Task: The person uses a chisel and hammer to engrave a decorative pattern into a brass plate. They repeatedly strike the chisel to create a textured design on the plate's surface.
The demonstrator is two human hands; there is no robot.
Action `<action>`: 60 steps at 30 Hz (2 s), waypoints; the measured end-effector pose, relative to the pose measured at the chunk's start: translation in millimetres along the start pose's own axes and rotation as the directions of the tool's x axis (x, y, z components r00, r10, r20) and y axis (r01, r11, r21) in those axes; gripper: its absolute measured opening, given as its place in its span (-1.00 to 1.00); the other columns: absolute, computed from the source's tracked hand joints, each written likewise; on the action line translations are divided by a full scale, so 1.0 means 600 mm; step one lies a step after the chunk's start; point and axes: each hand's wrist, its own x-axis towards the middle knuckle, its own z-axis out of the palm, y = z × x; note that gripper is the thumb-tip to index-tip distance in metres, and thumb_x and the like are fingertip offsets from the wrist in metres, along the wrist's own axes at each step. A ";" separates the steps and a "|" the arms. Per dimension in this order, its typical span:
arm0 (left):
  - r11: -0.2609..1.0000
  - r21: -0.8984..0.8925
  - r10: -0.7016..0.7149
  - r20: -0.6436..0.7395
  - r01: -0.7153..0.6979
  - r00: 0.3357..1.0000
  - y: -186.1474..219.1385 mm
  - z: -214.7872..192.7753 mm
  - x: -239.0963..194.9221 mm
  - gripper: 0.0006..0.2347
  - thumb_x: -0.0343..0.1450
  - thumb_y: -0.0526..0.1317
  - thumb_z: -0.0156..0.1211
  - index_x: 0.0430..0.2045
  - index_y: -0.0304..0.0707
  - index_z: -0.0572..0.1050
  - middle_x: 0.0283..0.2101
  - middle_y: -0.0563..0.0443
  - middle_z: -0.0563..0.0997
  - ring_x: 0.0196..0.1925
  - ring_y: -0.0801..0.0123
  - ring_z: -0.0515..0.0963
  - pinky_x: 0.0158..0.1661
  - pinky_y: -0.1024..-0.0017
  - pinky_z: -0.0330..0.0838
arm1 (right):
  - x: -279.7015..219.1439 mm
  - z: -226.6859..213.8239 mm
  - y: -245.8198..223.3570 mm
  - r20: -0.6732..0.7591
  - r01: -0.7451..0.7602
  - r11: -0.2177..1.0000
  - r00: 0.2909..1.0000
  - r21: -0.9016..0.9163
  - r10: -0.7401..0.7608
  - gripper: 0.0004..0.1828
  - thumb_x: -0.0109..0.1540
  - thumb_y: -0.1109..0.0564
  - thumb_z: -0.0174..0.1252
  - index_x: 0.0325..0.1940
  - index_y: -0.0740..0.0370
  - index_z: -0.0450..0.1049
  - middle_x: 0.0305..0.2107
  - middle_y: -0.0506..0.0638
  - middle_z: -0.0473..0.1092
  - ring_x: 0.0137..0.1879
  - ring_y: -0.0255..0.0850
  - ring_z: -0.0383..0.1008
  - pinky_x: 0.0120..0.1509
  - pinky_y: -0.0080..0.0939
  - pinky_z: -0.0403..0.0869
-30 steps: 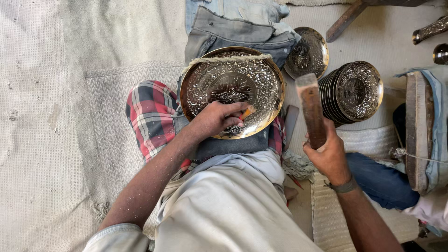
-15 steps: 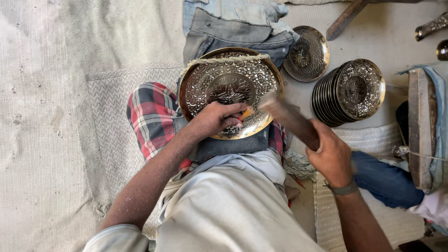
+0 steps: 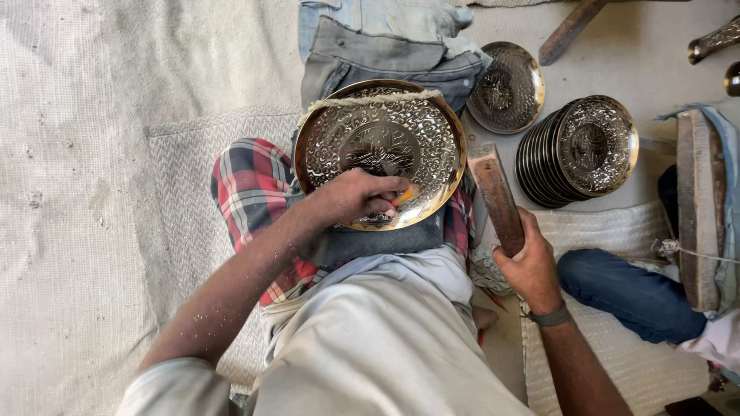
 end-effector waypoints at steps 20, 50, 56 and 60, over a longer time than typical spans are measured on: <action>0.999 -0.033 0.044 0.075 -0.042 0.996 -0.014 -0.001 0.023 -0.56 0.37 -0.21 0.32 0.18 -0.10 0.43 -0.23 -0.05 0.73 -0.17 0.19 0.76 -0.14 0.25 0.62 | -0.023 0.043 0.047 -0.092 0.109 0.981 0.988 -0.162 -0.125 -0.21 -0.01 0.27 0.34 0.32 0.34 0.34 0.10 0.35 0.47 0.22 0.15 0.49 0.25 -0.01 0.45; 1.000 -0.021 0.013 0.136 -0.010 0.991 -0.019 -0.003 0.020 -0.56 0.37 -0.18 0.32 0.18 -0.08 0.46 -0.19 -0.12 0.72 -0.17 0.11 0.75 -0.16 0.21 0.58 | -0.035 0.043 0.023 -0.122 -0.016 0.961 0.991 0.277 0.052 -0.35 0.11 0.27 0.25 0.29 0.17 0.29 -0.16 0.05 0.51 -0.10 -0.08 0.59 0.05 -0.10 0.55; 0.998 -0.033 0.065 0.135 -0.062 0.989 -0.015 -0.012 0.027 -0.55 0.36 -0.19 0.33 0.18 -0.12 0.46 -0.17 -0.14 0.71 -0.15 0.10 0.74 -0.15 0.20 0.58 | -0.033 0.050 0.024 -0.201 -0.035 0.931 0.973 0.364 0.115 -0.43 0.15 0.21 0.26 0.25 0.12 0.31 -0.10 0.17 0.48 0.00 0.04 0.54 0.14 -0.06 0.53; 0.997 -0.049 0.061 0.126 -0.056 0.990 0.009 -0.021 0.019 -0.56 0.36 -0.23 0.30 0.17 -0.14 0.46 -0.16 -0.09 0.72 -0.14 0.16 0.75 -0.15 0.23 0.59 | -0.034 0.048 0.005 -0.023 0.008 0.982 1.000 -0.188 -0.013 -0.32 0.07 0.31 0.34 0.28 0.21 0.37 -0.04 0.20 0.53 0.04 0.06 0.55 0.05 -0.01 0.51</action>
